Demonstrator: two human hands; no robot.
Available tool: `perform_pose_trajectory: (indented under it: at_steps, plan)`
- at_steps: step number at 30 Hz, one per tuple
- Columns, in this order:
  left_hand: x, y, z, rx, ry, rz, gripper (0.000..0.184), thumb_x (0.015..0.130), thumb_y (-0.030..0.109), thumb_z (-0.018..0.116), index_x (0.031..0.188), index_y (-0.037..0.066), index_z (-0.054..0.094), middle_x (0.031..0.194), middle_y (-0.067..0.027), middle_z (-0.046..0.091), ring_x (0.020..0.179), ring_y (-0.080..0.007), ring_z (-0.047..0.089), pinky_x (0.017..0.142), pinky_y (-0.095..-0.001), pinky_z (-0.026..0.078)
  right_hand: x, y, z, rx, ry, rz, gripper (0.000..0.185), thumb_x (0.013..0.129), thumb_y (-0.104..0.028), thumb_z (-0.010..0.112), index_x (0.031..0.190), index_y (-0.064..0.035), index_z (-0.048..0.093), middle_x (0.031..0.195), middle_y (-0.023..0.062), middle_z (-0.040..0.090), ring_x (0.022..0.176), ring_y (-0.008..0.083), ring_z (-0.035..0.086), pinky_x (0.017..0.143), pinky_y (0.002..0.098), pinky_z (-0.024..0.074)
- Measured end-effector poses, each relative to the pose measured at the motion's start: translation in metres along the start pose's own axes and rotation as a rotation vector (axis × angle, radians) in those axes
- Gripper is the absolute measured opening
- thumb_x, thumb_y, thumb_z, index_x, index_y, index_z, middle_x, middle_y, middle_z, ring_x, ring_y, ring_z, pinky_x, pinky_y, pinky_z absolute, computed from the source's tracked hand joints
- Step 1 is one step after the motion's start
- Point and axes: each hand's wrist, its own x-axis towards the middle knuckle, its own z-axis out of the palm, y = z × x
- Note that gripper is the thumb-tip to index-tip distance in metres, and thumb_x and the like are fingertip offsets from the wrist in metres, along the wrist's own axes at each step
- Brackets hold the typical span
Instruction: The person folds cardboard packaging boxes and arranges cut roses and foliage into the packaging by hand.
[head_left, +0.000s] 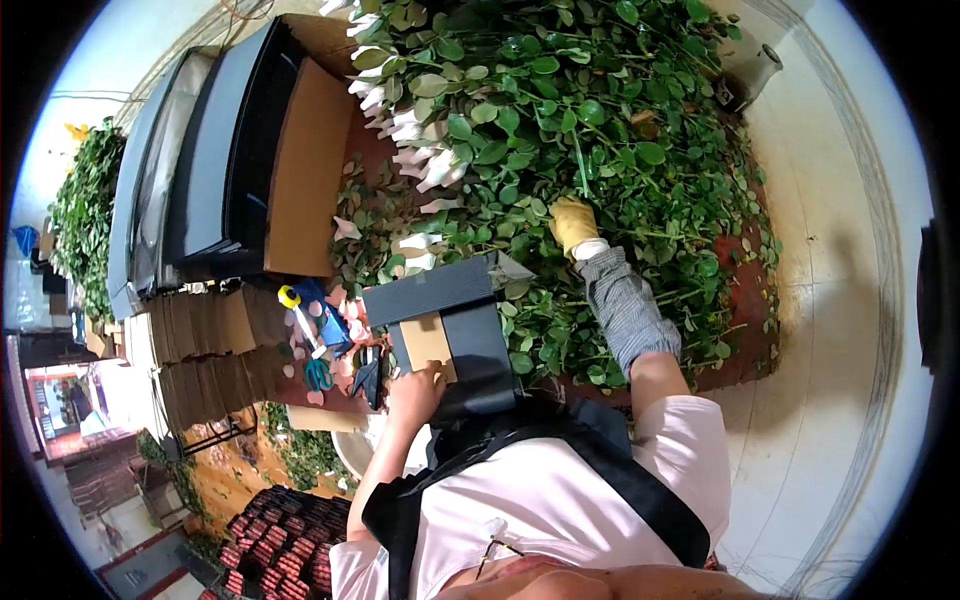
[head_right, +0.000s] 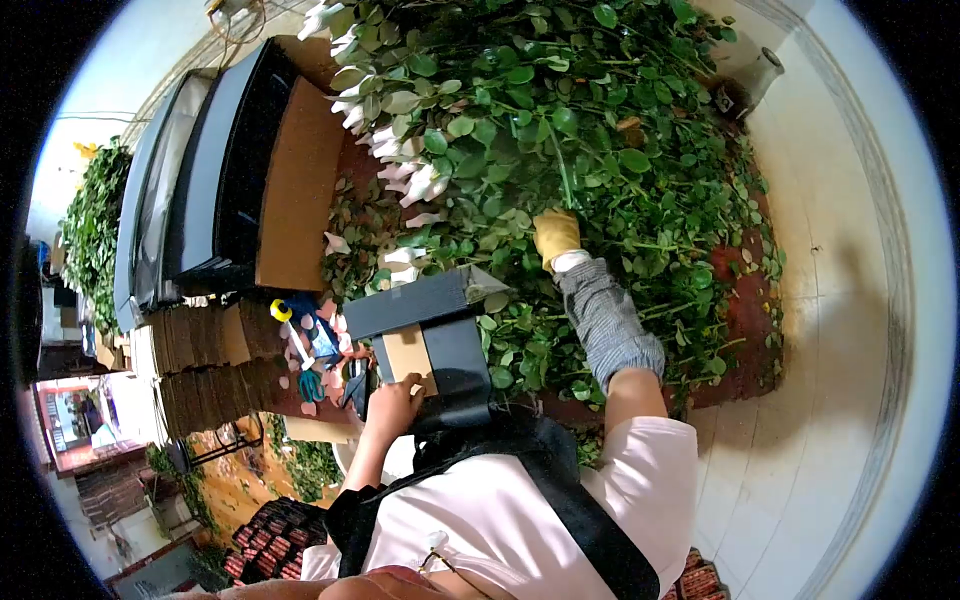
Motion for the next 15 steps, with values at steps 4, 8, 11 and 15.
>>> perform_pose_trajectory:
  at_steps: [4,8,11,15]
  plan:
    - [0.000,0.002,-0.003,0.008,0.017,0.010,0.022,0.090,0.028,0.059,0.102,0.010,0.064,0.066,-0.0145,0.067,0.061,-0.0312,0.069,0.058,-0.0429,0.055,-0.010,-0.016,-0.057,0.160,0.570,-0.150,0.007,0.079,-0.008,0.063,0.083,-0.0023,0.065,0.104,0.0151,0.066,0.105,0.0342,0.060,0.092,0.0427,0.0500]
    - [0.006,-0.003,0.006,0.020,-0.024,0.052,0.027,0.087,0.026,0.062,0.107,0.008,0.062,0.074,-0.0146,0.069,0.064,-0.0332,0.069,0.058,-0.0434,0.056,-0.057,-0.023,-0.143,0.207,0.391,-0.088,0.018,0.078,0.000,0.065,0.096,-0.0011,0.064,0.105,0.0142,0.069,0.099,0.0334,0.065,0.084,0.0412,0.0543]
    - [0.009,-0.003,-0.001,-0.059,-0.048,0.064,0.032,0.089,0.025,0.062,0.117,0.009,0.059,0.089,-0.0183,0.068,0.078,-0.0363,0.068,0.068,-0.0455,0.055,-0.106,-0.027,-0.178,0.282,0.599,-0.175,0.025,0.077,0.002,0.069,0.101,-0.0011,0.063,0.095,0.0150,0.068,0.084,0.0332,0.066,0.073,0.0407,0.0540]
    - [0.018,-0.023,-0.004,-0.381,-0.108,0.126,0.048,0.089,0.031,0.066,0.129,0.008,0.051,0.117,-0.0238,0.051,0.099,-0.0422,0.062,0.082,-0.0455,0.053,-0.177,-0.048,-0.217,0.586,0.428,-0.263,0.029,0.075,0.010,0.062,0.101,-0.0032,0.061,0.091,0.0135,0.065,0.084,0.0297,0.065,0.068,0.0385,0.0490]
